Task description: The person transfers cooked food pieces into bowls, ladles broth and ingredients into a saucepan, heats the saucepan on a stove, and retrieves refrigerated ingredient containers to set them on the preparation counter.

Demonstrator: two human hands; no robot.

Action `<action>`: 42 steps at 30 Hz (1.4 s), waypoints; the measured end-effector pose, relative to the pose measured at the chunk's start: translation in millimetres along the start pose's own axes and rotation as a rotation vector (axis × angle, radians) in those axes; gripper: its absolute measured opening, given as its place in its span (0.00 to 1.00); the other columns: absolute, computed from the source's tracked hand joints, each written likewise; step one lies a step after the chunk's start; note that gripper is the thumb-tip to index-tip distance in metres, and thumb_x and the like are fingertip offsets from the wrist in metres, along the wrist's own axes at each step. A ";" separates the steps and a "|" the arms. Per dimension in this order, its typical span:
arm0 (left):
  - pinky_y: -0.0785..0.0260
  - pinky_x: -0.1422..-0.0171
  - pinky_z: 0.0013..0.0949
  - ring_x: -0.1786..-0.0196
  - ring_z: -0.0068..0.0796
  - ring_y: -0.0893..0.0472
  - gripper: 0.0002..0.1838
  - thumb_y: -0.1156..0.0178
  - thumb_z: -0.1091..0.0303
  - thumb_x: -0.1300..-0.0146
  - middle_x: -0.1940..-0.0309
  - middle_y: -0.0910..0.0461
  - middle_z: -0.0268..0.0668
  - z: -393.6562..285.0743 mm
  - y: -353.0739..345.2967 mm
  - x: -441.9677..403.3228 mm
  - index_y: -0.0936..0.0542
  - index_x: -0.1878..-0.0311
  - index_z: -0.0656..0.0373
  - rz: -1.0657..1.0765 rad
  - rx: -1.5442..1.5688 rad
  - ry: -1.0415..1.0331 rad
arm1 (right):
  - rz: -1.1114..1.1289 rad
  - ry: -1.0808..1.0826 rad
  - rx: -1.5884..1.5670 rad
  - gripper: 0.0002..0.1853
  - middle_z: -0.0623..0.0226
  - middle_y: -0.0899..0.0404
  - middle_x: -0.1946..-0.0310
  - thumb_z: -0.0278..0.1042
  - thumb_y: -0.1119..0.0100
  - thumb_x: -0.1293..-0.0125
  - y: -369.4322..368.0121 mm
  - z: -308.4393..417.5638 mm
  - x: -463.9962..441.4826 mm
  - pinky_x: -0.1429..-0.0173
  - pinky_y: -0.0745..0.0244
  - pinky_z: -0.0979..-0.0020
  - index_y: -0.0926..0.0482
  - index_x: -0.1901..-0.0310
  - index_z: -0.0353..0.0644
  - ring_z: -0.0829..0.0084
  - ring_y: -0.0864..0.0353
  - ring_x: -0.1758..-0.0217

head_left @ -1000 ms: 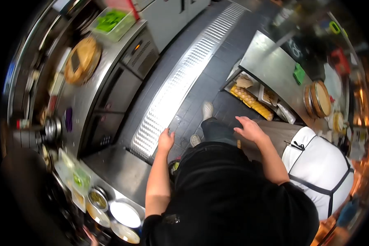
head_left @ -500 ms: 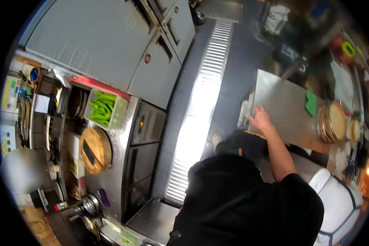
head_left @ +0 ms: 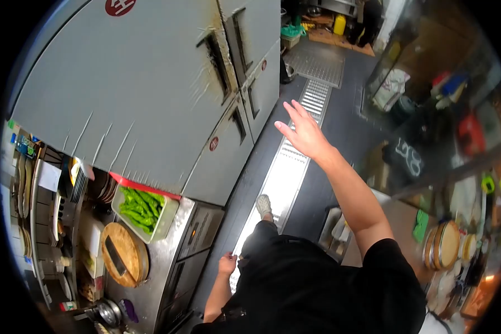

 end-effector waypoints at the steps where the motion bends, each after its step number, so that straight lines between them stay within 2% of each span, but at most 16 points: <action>1: 0.25 0.39 0.47 0.46 0.53 0.15 0.25 0.36 0.55 0.37 0.53 0.14 0.53 -1.5 1.6 -26.2 0.19 0.42 0.64 0.003 -0.019 -0.005 | -0.005 0.006 -0.004 0.39 0.40 0.44 0.23 0.59 0.45 0.28 -1.9 -0.8 -24.2 0.19 0.47 0.51 0.36 0.26 0.37 0.41 0.42 0.22; 5: 0.27 0.35 0.48 0.43 0.57 0.18 0.28 0.36 0.51 0.40 0.49 0.16 0.58 11.5 15.2 -99.2 0.18 0.44 0.65 0.059 -0.143 0.066 | 0.049 -0.070 -0.037 0.41 0.40 0.44 0.23 0.62 0.45 0.28 -15.5 -21.6 -114.0 0.20 0.44 0.55 0.36 0.26 0.36 0.42 0.42 0.21; 8: 0.27 0.35 0.48 0.42 0.56 0.18 0.28 0.35 0.51 0.40 0.47 0.17 0.58 48.5 -6.5 -177.7 0.18 0.46 0.67 0.163 -0.380 -0.161 | 0.114 -0.116 -0.013 0.42 0.39 0.43 0.24 0.63 0.46 0.28 -31.3 -41.0 -177.6 0.21 0.40 0.56 0.36 0.26 0.33 0.44 0.40 0.22; 15: 0.25 0.39 0.46 0.46 0.54 0.16 0.26 0.35 0.53 0.38 0.53 0.14 0.55 -37.0 76.4 -234.5 0.17 0.46 0.65 0.005 0.056 0.168 | 0.163 -0.115 -0.136 0.44 0.38 0.29 0.33 0.66 0.46 0.29 -90.6 -81.8 -310.5 0.25 0.34 0.59 0.34 0.29 0.30 0.46 0.29 0.29; 19: 0.24 0.40 0.44 0.46 0.51 0.15 0.25 0.34 0.55 0.38 0.53 0.14 0.55 -45.5 55.1 -247.4 0.17 0.46 0.66 -0.084 0.331 0.295 | 0.058 -0.083 -0.215 0.44 0.41 0.23 0.37 0.66 0.43 0.30 -101.5 -91.0 -398.0 0.29 0.29 0.59 0.31 0.31 0.29 0.50 0.22 0.34; 22: 0.23 0.42 0.45 0.49 0.52 0.14 0.22 0.34 0.57 0.38 0.56 0.13 0.53 -27.1 15.9 -246.5 0.16 0.49 0.66 -0.132 0.283 0.236 | 0.078 -0.051 -0.357 0.44 0.43 0.23 0.37 0.65 0.39 0.32 -101.6 -89.8 -451.5 0.29 0.29 0.62 0.31 0.32 0.29 0.56 0.22 0.33; 23: 0.23 0.43 0.46 0.51 0.53 0.14 0.21 0.35 0.57 0.37 0.58 0.13 0.53 -32.6 7.1 -236.8 0.16 0.51 0.66 -0.152 0.044 0.099 | 0.001 0.029 -0.417 0.39 0.47 0.16 0.48 0.65 0.35 0.35 -102.1 -88.5 -464.3 0.38 0.23 0.65 0.23 0.43 0.29 0.61 0.16 0.44; 25: 0.22 0.45 0.46 0.53 0.53 0.14 0.20 0.35 0.56 0.37 0.61 0.13 0.52 -68.8 -13.1 -215.9 0.15 0.53 0.66 -0.161 -0.342 -0.104 | 0.100 0.088 -0.375 0.36 0.52 0.17 0.58 0.65 0.33 0.36 -107.6 -87.9 -486.2 0.47 0.22 0.64 0.23 0.54 0.31 0.64 0.18 0.55; 26: 0.22 0.46 0.46 0.53 0.53 0.13 0.21 0.35 0.56 0.37 0.61 0.13 0.52 -79.1 -28.5 -202.9 0.15 0.53 0.66 -0.104 -0.248 0.004 | 0.146 0.114 -0.349 0.34 0.54 0.17 0.63 0.66 0.32 0.37 -107.3 -91.5 -496.0 0.52 0.22 0.64 0.23 0.59 0.32 0.65 0.19 0.60; 27: 0.22 0.46 0.46 0.54 0.52 0.13 0.21 0.35 0.55 0.37 0.62 0.13 0.52 -92.4 -44.3 -187.1 0.15 0.53 0.66 -0.056 -0.174 0.095 | 0.131 0.189 -0.390 0.35 0.58 0.23 0.73 0.66 0.31 0.39 -109.0 -93.8 -504.2 0.60 0.25 0.63 0.29 0.68 0.34 0.68 0.28 0.69; 30: 0.22 0.47 0.45 0.56 0.51 0.13 0.22 0.34 0.53 0.37 0.63 0.13 0.52 -145.6 -81.6 -158.4 0.15 0.53 0.66 0.001 -0.078 0.214 | 0.268 0.204 -0.346 0.36 0.51 0.18 0.67 0.69 0.34 0.38 -101.3 -91.5 -509.1 0.55 0.23 0.59 0.24 0.63 0.33 0.58 0.19 0.64; 33: 0.22 0.48 0.44 0.58 0.49 0.13 0.23 0.34 0.52 0.37 0.64 0.13 0.51 -197.5 -121.8 -156.2 0.15 0.53 0.67 0.023 -0.062 0.236 | 0.239 0.250 -0.287 0.39 0.42 0.18 0.56 0.71 0.39 0.36 -100.4 -90.6 -503.9 0.46 0.24 0.51 0.23 0.55 0.30 0.42 0.19 0.50; 36: 0.22 0.49 0.43 0.59 0.47 0.13 0.25 0.34 0.50 0.37 0.66 0.13 0.51 -232.3 -139.3 -175.6 0.15 0.54 0.67 -0.059 0.001 0.268 | 0.357 0.210 -0.275 0.39 0.41 0.21 0.49 0.65 0.37 0.34 -81.0 -98.8 -488.0 0.39 0.26 0.55 0.26 0.44 0.29 0.43 0.22 0.42; 38: 0.22 0.48 0.43 0.58 0.48 0.13 0.26 0.34 0.49 0.37 0.64 0.12 0.50 -290.5 -95.2 -176.0 0.15 0.54 0.67 -0.198 0.232 0.379 | 0.272 0.286 -0.385 0.37 0.43 0.21 0.46 0.60 0.35 0.34 -59.1 -125.3 -463.5 0.39 0.25 0.55 0.26 0.42 0.30 0.46 0.22 0.42; 40: 0.22 0.45 0.42 0.52 0.46 0.13 0.27 0.35 0.51 0.36 0.59 0.12 0.51 -316.6 -83.3 -203.0 0.18 0.46 0.67 -0.175 0.121 0.209 | 0.237 0.272 -0.445 0.36 0.44 0.23 0.44 0.55 0.34 0.33 -35.6 -160.0 -435.8 0.37 0.26 0.56 0.28 0.38 0.30 0.47 0.22 0.41; 42: 0.23 0.43 0.44 0.49 0.49 0.14 0.26 0.35 0.54 0.36 0.56 0.13 0.52 -355.4 -52.4 -215.1 0.20 0.43 0.65 -0.121 0.455 0.459 | 0.180 0.267 -0.505 0.34 0.43 0.27 0.40 0.46 0.34 0.32 -25.2 -208.2 -405.9 0.34 0.28 0.56 0.32 0.34 0.29 0.47 0.24 0.38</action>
Point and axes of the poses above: each hand's wrist, its own x-axis away from the middle knuckle, its own y-axis out of the back of the hand, z = x × y, the point moved 6 cm from there along -x, towards the middle knuckle
